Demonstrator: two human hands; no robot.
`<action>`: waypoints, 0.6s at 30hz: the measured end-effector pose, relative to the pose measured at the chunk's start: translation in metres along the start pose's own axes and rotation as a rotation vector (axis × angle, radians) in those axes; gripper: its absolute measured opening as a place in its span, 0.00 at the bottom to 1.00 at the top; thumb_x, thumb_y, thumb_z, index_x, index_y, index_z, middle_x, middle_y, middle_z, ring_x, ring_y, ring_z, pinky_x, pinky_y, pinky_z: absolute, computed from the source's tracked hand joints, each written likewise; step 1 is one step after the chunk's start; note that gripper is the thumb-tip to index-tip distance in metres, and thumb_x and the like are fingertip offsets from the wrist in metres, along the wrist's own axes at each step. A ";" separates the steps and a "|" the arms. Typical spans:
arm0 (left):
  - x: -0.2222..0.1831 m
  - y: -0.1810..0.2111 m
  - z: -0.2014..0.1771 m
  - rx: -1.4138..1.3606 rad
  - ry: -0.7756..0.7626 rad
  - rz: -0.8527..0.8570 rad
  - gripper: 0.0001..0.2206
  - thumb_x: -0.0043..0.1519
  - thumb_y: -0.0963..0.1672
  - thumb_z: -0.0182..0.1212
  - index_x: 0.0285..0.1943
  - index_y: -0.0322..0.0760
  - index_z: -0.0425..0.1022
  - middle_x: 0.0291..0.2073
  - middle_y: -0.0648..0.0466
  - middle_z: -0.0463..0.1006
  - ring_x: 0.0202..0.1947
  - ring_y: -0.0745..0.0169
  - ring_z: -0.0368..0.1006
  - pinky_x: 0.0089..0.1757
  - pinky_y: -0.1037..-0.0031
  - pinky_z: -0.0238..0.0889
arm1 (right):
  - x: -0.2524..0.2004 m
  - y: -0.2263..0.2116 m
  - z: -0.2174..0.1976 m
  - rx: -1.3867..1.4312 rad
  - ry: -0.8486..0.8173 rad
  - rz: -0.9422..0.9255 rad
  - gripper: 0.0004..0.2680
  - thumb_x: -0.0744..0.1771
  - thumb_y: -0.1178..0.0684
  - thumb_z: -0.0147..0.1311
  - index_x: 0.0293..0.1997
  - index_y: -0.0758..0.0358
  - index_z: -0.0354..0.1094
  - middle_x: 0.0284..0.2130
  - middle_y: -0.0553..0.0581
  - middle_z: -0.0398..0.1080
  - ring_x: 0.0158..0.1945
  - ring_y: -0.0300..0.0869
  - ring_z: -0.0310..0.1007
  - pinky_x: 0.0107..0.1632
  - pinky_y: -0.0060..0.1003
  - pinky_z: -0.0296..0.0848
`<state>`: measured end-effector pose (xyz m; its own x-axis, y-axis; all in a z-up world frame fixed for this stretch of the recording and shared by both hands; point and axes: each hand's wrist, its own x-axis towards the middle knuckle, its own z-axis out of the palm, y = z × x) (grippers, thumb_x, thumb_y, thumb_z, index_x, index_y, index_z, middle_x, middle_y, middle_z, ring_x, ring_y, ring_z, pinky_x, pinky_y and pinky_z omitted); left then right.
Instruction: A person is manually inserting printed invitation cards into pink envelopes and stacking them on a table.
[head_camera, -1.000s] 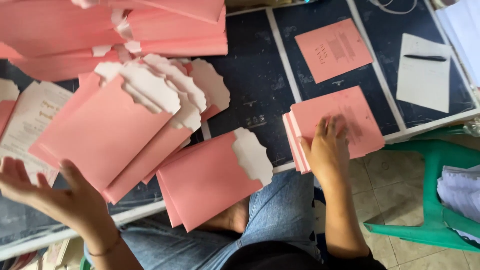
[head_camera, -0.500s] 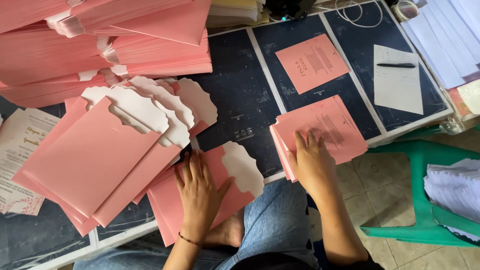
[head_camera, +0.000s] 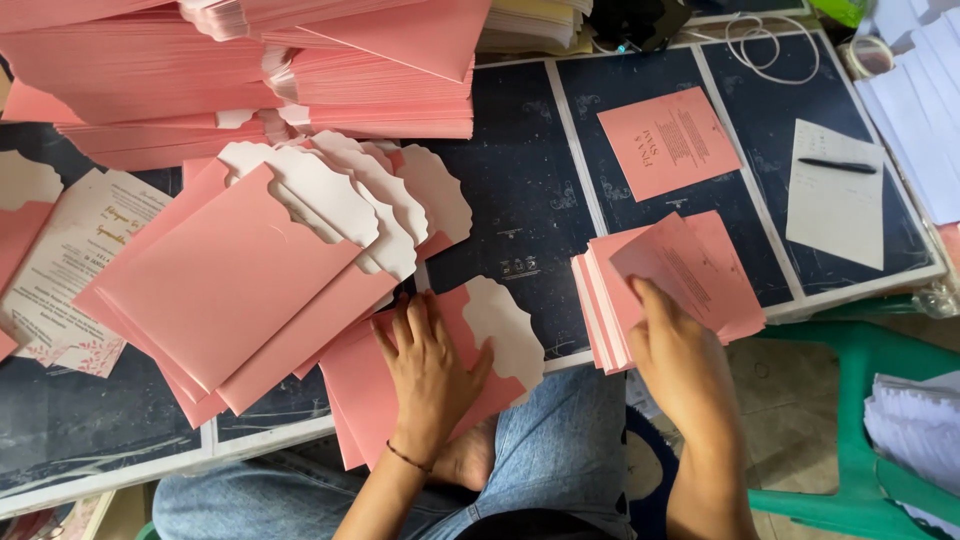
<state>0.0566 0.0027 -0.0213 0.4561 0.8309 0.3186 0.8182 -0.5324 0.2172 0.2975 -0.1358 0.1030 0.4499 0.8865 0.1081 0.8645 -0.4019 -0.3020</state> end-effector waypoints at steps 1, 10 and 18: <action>0.002 0.002 -0.001 -0.003 0.005 -0.006 0.44 0.54 0.61 0.65 0.72 0.24 0.70 0.63 0.39 0.66 0.71 0.35 0.63 0.64 0.27 0.53 | -0.002 0.006 -0.004 -0.005 0.001 -0.006 0.20 0.68 0.63 0.48 0.71 0.67 0.66 0.53 0.79 0.77 0.49 0.74 0.80 0.47 0.68 0.80; 0.010 -0.006 -0.004 0.016 0.109 -0.049 0.37 0.55 0.58 0.69 0.67 0.32 0.70 0.57 0.47 0.72 0.55 0.40 0.69 0.64 0.44 0.60 | 0.022 0.043 -0.037 0.122 0.679 -0.030 0.14 0.75 0.67 0.43 0.70 0.75 0.69 0.42 0.74 0.76 0.36 0.62 0.69 0.40 0.52 0.65; 0.002 -0.018 0.001 -0.045 0.139 0.004 0.33 0.62 0.58 0.64 0.65 0.30 0.71 0.59 0.44 0.72 0.58 0.39 0.68 0.64 0.44 0.59 | 0.273 0.251 0.058 1.090 0.214 0.588 0.15 0.66 0.63 0.62 0.60 0.61 0.79 0.46 0.64 0.83 0.45 0.48 0.89 0.43 0.50 0.87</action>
<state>0.0434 0.0142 -0.0249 0.4039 0.8000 0.4436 0.7985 -0.5450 0.2558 0.6238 0.0183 0.0020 0.8192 0.5419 -0.1878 -0.0673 -0.2344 -0.9698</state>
